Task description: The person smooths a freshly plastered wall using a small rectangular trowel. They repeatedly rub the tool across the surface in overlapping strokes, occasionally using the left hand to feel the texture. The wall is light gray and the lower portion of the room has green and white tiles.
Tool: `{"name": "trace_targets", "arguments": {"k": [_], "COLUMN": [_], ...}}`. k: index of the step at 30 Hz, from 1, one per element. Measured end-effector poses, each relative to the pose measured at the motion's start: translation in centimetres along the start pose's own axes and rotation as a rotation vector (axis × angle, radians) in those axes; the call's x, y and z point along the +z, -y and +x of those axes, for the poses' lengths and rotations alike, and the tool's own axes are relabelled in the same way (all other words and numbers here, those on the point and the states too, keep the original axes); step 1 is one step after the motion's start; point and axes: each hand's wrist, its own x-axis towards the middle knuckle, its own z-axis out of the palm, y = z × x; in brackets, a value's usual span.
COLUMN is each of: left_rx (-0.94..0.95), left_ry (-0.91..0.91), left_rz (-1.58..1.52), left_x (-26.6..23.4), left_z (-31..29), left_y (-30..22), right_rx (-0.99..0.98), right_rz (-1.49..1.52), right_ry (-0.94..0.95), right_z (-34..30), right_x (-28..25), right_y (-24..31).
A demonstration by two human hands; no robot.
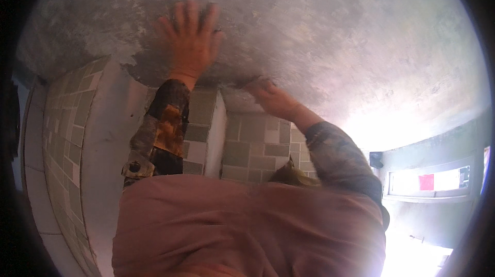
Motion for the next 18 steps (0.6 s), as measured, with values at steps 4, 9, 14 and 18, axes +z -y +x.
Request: {"name": "trace_targets", "arguments": {"k": [4, 9, 14, 18], "left_rx": [0.241, 0.209, 0.236, 0.228], "left_ry": [0.076, -0.027, 0.002, -0.001], "left_rz": [0.072, 0.079, 0.116, 0.113], "left_x": [1.3, 1.8, 2.2, 2.1], "left_z": [2.0, 2.5, 2.2, 2.1], "left_y": [-4.4, -5.2, -4.9, -4.7], "right_rx": [0.067, 0.07, 0.092, 0.124], "right_rz": [0.058, 0.063, 0.076, 0.057], "right_ry": [-0.045, -0.123, -0.18, -0.261], "right_z": [-2.0, 1.5, -1.9, -3.5], "right_x": [-1.5, -1.0, -0.9, -1.2], "right_y": [-2.3, -1.2, -2.2, -2.8]}}
